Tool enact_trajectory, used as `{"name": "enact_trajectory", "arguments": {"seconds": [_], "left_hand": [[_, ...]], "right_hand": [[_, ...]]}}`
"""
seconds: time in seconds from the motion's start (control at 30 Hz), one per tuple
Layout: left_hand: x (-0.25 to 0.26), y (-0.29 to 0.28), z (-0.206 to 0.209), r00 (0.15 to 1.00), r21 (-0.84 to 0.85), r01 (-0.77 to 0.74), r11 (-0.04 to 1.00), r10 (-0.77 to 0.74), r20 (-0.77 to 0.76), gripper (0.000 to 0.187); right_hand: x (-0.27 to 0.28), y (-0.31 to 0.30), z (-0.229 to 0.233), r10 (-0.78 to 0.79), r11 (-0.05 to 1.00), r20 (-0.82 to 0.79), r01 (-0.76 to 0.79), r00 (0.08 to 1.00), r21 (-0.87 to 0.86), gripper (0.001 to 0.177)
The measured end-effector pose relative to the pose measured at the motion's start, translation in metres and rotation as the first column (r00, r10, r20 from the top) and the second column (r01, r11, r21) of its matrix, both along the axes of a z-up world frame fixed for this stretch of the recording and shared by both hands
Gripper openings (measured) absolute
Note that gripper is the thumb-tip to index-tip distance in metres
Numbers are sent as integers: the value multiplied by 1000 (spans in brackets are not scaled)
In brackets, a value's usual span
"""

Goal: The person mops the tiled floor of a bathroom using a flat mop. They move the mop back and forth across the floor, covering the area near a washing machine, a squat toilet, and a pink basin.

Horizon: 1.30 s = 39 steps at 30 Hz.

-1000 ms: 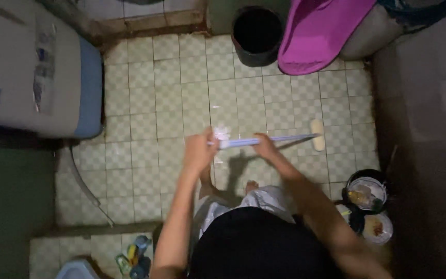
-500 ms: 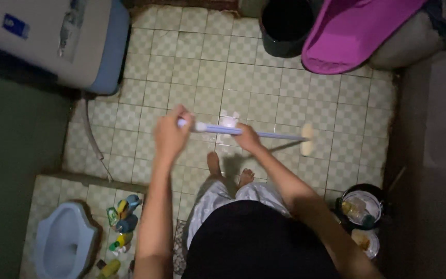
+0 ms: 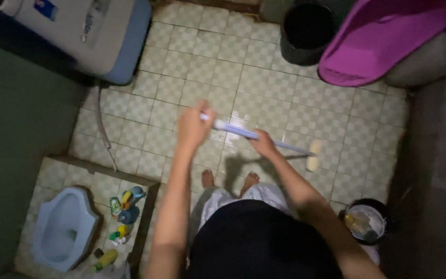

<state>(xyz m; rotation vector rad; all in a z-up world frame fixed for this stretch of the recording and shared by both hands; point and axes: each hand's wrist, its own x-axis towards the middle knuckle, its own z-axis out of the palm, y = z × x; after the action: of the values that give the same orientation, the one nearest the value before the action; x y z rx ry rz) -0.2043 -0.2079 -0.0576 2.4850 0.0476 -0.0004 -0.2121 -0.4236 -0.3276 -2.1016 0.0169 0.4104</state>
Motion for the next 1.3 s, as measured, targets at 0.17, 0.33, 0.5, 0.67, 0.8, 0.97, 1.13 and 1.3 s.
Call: {"name": "enact_trajectory", "arguments": {"seconds": [0.17, 0.33, 0.5, 0.67, 0.8, 0.97, 1.13, 1.3], "left_hand": [[-3, -12, -106, 928, 83, 341, 937, -320, -192, 29], [9, 44, -101, 871, 52, 458, 887, -437, -223, 22], [30, 181, -47, 991, 13, 100, 995, -98, -91, 26], [17, 311, 33, 946, 265, -189, 946, 103, 307, 16], [8, 387, 45, 749, 268, -361, 893, 107, 654, 27], [5, 402, 50, 759, 217, -346, 913, 136, 637, 28], [16, 373, 13, 850, 206, -269, 941, 131, 511, 25], [4, 324, -45, 997, 66, 64, 996, -66, 29, 18]], "right_hand": [[-17, -62, -104, -58, 981, -68, 44, 996, -188, 28], [3, -10, -96, -101, 947, -89, 69, 991, -315, 26], [50, 160, -40, 6, 987, -40, -13, 999, -161, 25], [75, 345, 57, 121, 992, 2, -121, 993, -29, 20], [70, 431, 109, 240, 967, 61, -244, 969, 72, 15], [62, 449, 126, 246, 969, 51, -247, 968, 24, 19], [55, 399, 71, 110, 994, -22, -110, 994, -3, 42], [40, 313, -19, 118, 972, -8, -117, 993, -205, 14]]}}
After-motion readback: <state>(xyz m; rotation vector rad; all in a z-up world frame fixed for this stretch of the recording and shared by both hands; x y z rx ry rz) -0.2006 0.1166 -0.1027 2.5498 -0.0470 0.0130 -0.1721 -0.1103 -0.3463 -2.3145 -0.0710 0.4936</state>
